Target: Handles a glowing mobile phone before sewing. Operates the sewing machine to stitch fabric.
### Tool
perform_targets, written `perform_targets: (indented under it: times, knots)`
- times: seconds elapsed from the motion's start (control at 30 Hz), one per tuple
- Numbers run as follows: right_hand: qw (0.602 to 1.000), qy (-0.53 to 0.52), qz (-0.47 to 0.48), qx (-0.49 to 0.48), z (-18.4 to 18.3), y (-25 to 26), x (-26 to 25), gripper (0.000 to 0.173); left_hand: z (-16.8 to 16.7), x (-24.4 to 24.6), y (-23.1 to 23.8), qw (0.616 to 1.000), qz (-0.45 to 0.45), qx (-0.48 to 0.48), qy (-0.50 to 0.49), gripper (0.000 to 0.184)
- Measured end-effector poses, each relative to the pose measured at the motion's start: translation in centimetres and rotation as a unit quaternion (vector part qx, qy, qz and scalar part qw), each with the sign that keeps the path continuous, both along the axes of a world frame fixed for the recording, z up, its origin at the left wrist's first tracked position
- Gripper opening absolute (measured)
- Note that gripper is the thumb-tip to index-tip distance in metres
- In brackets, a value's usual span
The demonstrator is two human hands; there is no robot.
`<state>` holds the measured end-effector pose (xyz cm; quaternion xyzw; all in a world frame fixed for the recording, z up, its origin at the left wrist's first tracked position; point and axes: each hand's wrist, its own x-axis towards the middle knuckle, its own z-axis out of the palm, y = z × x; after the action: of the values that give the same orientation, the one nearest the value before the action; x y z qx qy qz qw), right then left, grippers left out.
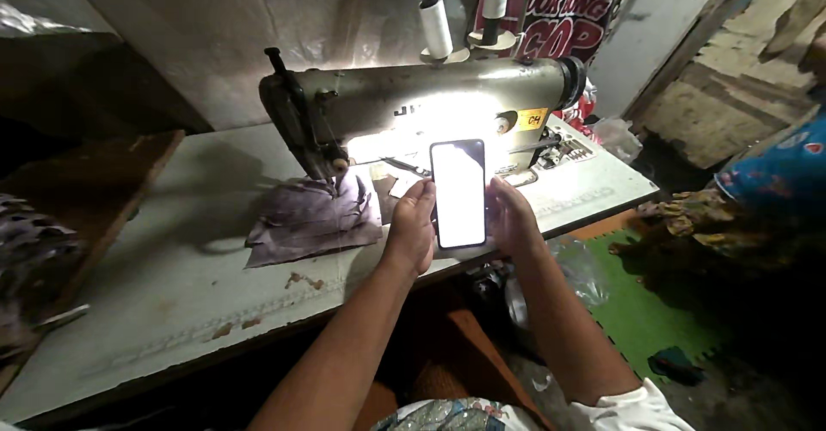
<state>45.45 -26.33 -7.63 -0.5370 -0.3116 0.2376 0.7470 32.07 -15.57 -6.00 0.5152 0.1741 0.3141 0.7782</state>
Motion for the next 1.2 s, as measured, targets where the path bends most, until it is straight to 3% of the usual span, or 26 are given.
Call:
perform_targets:
  times: [0.17, 0.33, 0.5, 0.63, 0.8, 1.2]
  knots:
    - [0.979, -0.195, -0.051, 0.033, 0.8, -0.7, 0.6, 0.015, 0.0, -0.1, 0.0, 1.000, 0.002, 0.001, -0.001, 0.034]
    - [0.904, -0.397, -0.160, 0.000, 1.8, -1.3, 0.4, 0.041, -0.1, -0.1, 0.1, 1.000, 0.008, 0.016, -0.004, 0.034]
    - [0.840, -0.504, -0.190, -0.060, 3.1, -1.3, 0.2, 0.050, -0.3, 0.1, 0.1, 1.000, 0.009, 0.022, 0.005, 0.035]
    - [0.799, -0.554, -0.204, -0.114, 3.5, -1.0, 0.3, 0.049, -0.2, 0.1, 0.0, 1.000, 0.010, 0.013, 0.008, 0.035]
    - [0.777, -0.579, -0.209, -0.132, 3.7, -0.9, 0.5, 0.046, -0.1, 0.1, -0.1, 1.000, 0.011, 0.014, 0.005, 0.036]
    - [0.792, -0.579, -0.180, -0.079, 1.0, -2.8, -0.6, 0.028, -0.1, 0.3, -0.1, 1.000, 0.013, 0.004, 0.000, 0.036]
